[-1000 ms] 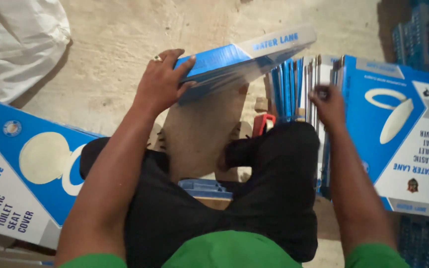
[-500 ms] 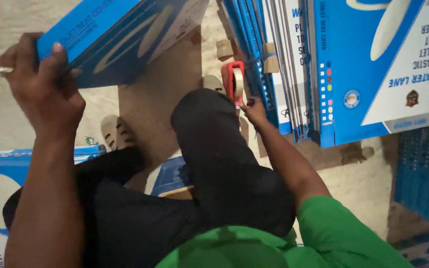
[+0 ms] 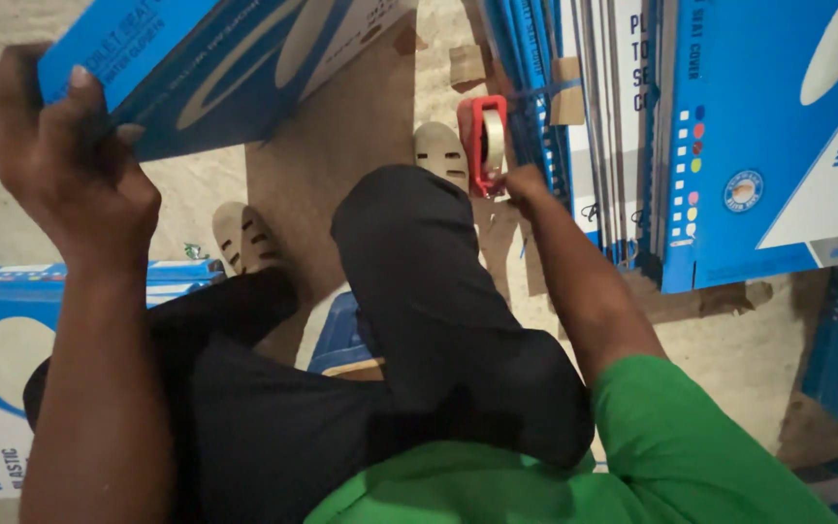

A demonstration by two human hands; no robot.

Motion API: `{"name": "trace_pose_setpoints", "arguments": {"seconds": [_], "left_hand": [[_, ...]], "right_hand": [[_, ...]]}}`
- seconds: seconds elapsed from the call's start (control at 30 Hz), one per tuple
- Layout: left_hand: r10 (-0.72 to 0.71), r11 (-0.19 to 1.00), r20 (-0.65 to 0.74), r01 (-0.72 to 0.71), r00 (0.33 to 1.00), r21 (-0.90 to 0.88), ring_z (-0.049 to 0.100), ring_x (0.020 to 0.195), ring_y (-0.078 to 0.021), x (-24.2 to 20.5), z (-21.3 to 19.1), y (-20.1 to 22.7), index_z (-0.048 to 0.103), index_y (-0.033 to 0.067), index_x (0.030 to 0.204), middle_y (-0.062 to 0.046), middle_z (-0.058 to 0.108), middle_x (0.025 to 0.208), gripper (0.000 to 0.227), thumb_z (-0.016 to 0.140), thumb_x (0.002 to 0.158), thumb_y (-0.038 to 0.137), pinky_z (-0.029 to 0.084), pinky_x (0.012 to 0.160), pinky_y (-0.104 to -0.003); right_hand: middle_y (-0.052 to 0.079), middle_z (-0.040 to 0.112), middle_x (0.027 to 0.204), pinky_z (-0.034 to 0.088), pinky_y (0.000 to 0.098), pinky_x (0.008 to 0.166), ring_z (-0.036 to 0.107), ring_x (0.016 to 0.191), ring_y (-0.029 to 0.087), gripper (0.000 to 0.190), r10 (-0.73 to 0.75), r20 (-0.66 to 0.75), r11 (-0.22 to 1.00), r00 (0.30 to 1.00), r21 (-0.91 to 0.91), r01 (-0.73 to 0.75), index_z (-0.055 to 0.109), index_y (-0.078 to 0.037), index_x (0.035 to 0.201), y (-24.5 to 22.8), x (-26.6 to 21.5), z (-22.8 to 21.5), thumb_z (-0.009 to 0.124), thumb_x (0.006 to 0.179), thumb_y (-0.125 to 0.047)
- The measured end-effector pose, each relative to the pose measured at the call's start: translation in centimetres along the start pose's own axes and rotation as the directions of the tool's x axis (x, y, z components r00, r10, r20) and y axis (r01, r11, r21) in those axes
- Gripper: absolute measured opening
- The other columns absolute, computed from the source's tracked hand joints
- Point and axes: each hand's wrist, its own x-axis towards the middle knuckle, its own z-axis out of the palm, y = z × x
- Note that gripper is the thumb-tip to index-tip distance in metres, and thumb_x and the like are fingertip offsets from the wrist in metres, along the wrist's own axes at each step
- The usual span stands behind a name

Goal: The person sits on the floor and repeatedly folds and tapes cardboard boxes labeled 'Water Lane Plastic Toilet Seat Cover' using a handheld tape dispenser. The person picks up each box, folds the flaps, applies tape to seal the box, and places it aside.

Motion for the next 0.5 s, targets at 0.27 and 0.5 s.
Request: {"name": "trace_pose_setpoints", "arguments": {"seconds": [0.27,0.5], "left_hand": [[0.018,0.998,0.044,-0.020,0.999,0.051,0.055,0.131,-0.0281,-0.3,0.1,-1.2,0.058,0.0115,0.136,-0.012,0.055,0.151,0.052,0.075,0.091,-0.008,0.039,0.102,-0.043],[0.045,0.998,0.033,-0.046,0.998,0.051,0.054,0.145,-0.0322,-0.6,0.0,-1.1,0.058,0.0086,0.140,-0.017,0.049,0.162,0.055,0.073,0.092,-0.012,0.045,0.111,-0.044]], "right_hand": [[0.013,0.071,0.069,0.040,0.0352,0.045,0.057,0.051,0.020,0.032,0.003,-0.001,0.997,1.000,-0.081,-0.004,0.073,0.006,0.083,-1.8,-1.7,-1.3,0.078,0.089,-0.025],[0.012,0.066,0.068,0.038,0.0335,0.042,0.056,0.050,0.019,0.025,0.064,-0.012,0.991,0.998,0.118,-0.063,0.068,0.000,0.080,-0.3,-1.1,-0.8,0.088,0.081,-0.015]]}}
